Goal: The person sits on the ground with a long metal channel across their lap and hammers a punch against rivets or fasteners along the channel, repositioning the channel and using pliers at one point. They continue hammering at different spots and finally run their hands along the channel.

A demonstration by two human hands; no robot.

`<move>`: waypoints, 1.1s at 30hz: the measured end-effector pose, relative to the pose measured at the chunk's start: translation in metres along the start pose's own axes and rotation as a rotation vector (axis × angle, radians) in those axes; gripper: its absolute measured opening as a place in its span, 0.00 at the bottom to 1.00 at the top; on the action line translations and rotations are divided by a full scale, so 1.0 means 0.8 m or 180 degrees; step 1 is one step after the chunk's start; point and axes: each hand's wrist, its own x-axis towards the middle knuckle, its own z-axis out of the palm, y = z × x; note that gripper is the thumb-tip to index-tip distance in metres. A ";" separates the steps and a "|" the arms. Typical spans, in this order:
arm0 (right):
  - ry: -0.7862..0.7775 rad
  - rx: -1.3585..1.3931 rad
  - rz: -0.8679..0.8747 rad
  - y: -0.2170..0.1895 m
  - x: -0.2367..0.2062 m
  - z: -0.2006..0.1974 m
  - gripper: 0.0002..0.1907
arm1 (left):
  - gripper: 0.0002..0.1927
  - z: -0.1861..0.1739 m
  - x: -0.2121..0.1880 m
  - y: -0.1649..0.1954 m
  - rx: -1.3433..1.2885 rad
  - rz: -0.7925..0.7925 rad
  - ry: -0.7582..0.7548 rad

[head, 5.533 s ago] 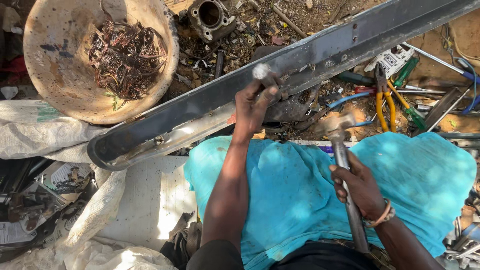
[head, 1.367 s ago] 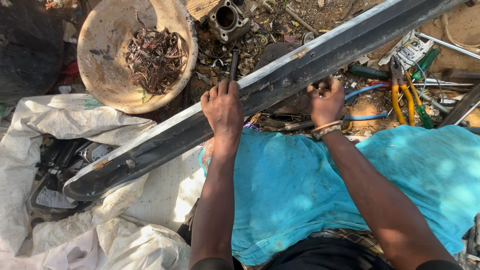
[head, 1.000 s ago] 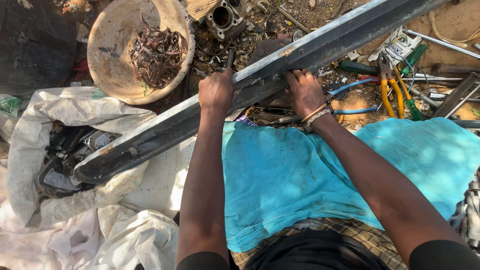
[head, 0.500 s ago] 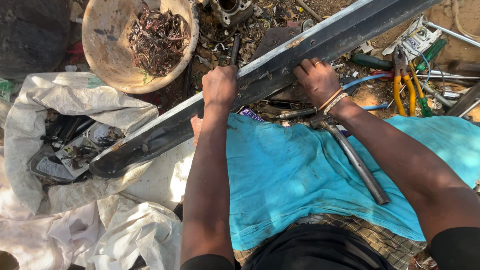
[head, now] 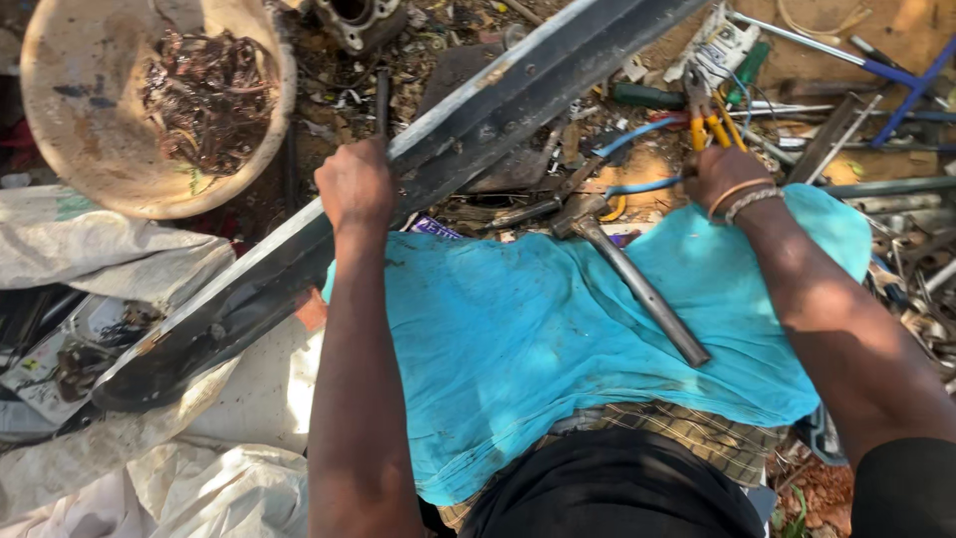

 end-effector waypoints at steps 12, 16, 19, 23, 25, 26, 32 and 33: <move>0.0295 -0.0128 0.0402 0.020 0.053 0.015 0.39 | 0.11 0.010 0.005 0.004 0.0198 -0.0212 -0.0163; 0.0547 0.0487 0.0501 0.036 0.044 0.010 0.26 | 0.12 0.009 0.004 0.004 -0.0101 -0.0258 -0.0078; 0.1079 0.1251 0.0106 0.035 0.020 0.000 0.16 | 0.12 0.006 0.000 0.006 -0.0226 -0.0250 0.0005; 0.1060 0.4158 -0.0336 0.002 -0.010 -0.020 0.15 | 0.11 -0.001 -0.006 0.010 -0.0436 -0.0343 0.0040; 0.0127 0.5085 -0.0442 -0.019 -0.019 -0.038 0.19 | 0.12 -0.004 -0.010 0.013 -0.0570 -0.0509 0.0026; -0.0356 0.5522 -0.0485 -0.032 -0.024 -0.046 0.21 | 0.12 -0.006 -0.012 0.014 -0.0641 -0.0578 0.0021; -0.2107 0.6153 -0.0201 -0.105 -0.066 -0.055 0.39 | 0.10 -0.001 -0.017 0.016 -0.0500 -0.0475 -0.0111; -0.2296 0.6152 -0.0175 -0.112 -0.072 -0.052 0.38 | 0.09 0.002 -0.016 0.015 -0.0470 -0.0413 0.0012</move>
